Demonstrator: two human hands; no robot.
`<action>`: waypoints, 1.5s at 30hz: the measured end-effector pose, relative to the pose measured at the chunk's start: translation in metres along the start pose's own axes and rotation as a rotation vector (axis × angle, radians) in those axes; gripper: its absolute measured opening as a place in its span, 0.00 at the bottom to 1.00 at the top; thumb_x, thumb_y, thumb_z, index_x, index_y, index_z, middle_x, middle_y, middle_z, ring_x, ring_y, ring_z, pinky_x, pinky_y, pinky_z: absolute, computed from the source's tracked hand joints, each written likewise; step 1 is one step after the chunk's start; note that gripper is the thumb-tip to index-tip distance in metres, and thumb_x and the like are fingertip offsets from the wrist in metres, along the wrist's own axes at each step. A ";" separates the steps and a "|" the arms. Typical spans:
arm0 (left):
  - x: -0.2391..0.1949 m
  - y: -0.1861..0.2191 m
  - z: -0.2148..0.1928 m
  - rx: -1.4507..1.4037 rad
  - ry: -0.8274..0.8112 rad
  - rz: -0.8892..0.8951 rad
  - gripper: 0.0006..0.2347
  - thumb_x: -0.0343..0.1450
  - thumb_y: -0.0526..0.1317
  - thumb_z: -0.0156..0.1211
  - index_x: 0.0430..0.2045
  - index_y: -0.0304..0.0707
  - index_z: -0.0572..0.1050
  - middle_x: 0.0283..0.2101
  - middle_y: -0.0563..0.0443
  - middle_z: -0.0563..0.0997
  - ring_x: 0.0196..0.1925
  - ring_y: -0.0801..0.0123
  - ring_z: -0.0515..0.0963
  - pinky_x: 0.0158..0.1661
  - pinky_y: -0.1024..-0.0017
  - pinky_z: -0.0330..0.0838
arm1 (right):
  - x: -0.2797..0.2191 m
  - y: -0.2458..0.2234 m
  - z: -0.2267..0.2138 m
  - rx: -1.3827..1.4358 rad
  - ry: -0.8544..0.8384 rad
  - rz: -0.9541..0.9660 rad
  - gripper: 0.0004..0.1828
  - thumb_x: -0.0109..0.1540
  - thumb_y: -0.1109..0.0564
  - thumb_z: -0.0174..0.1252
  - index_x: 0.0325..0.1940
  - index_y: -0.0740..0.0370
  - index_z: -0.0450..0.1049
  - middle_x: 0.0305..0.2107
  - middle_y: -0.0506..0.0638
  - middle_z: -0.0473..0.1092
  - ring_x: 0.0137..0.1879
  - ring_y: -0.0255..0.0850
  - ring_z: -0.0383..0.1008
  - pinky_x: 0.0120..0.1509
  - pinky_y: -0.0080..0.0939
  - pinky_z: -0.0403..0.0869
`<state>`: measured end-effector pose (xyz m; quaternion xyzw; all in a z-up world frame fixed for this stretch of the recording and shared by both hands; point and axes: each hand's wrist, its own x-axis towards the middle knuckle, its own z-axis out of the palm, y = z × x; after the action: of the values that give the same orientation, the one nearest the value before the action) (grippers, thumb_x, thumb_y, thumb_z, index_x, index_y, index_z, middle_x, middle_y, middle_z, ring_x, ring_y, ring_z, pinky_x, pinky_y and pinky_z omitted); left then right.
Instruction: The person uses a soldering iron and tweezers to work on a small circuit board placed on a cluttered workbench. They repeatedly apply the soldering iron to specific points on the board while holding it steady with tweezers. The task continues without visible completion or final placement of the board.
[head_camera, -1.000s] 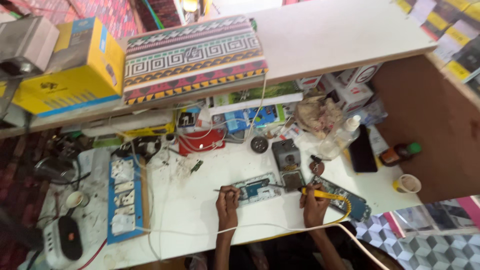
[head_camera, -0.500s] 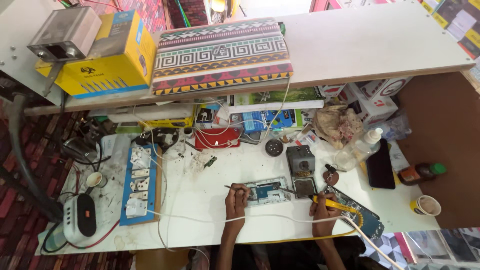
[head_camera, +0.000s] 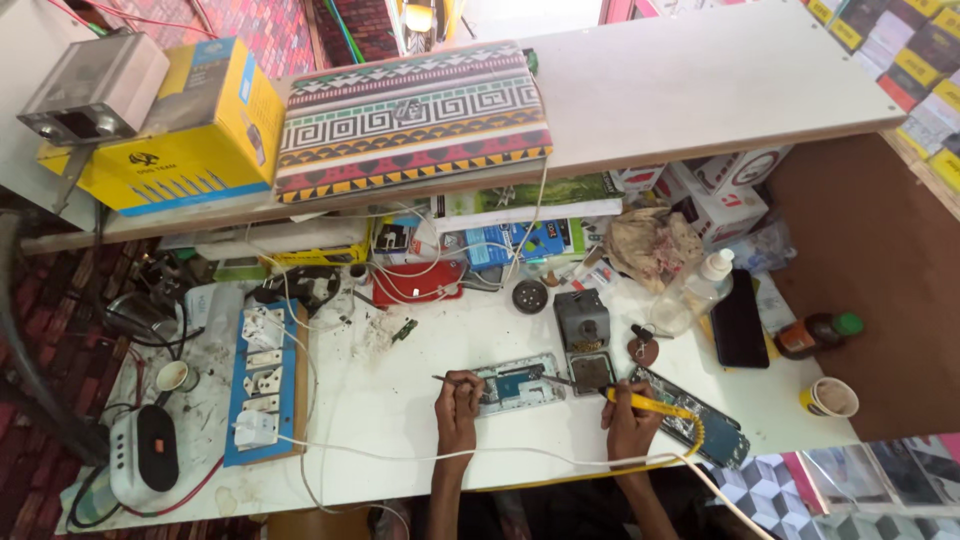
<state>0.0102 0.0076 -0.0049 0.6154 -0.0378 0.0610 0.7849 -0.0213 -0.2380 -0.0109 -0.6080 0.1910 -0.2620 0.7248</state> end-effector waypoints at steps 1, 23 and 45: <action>-0.001 0.002 0.001 0.006 0.000 -0.012 0.12 0.80 0.45 0.46 0.37 0.36 0.71 0.28 0.58 0.69 0.26 0.82 0.57 0.27 0.79 0.54 | 0.000 -0.001 0.000 0.004 -0.005 0.000 0.15 0.70 0.59 0.51 0.28 0.61 0.62 0.12 0.47 0.62 0.15 0.31 0.59 0.19 0.32 0.59; 0.002 0.003 -0.002 -0.029 -0.049 -0.014 0.10 0.81 0.43 0.45 0.38 0.37 0.69 0.31 0.57 0.71 0.26 0.82 0.58 0.27 0.80 0.55 | -0.005 -0.007 0.001 0.009 -0.035 -0.053 0.15 0.70 0.59 0.51 0.28 0.62 0.63 0.12 0.47 0.62 0.15 0.30 0.59 0.19 0.31 0.59; -0.001 -0.001 -0.002 -0.003 -0.018 -0.033 0.09 0.80 0.40 0.46 0.36 0.36 0.72 0.31 0.57 0.73 0.27 0.81 0.59 0.28 0.79 0.56 | 0.000 0.001 0.000 0.091 -0.035 -0.016 0.13 0.70 0.59 0.51 0.30 0.59 0.61 0.12 0.46 0.60 0.16 0.30 0.58 0.21 0.31 0.59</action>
<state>0.0095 0.0092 -0.0059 0.6154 -0.0347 0.0424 0.7863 -0.0214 -0.2379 -0.0117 -0.5806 0.1614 -0.2653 0.7527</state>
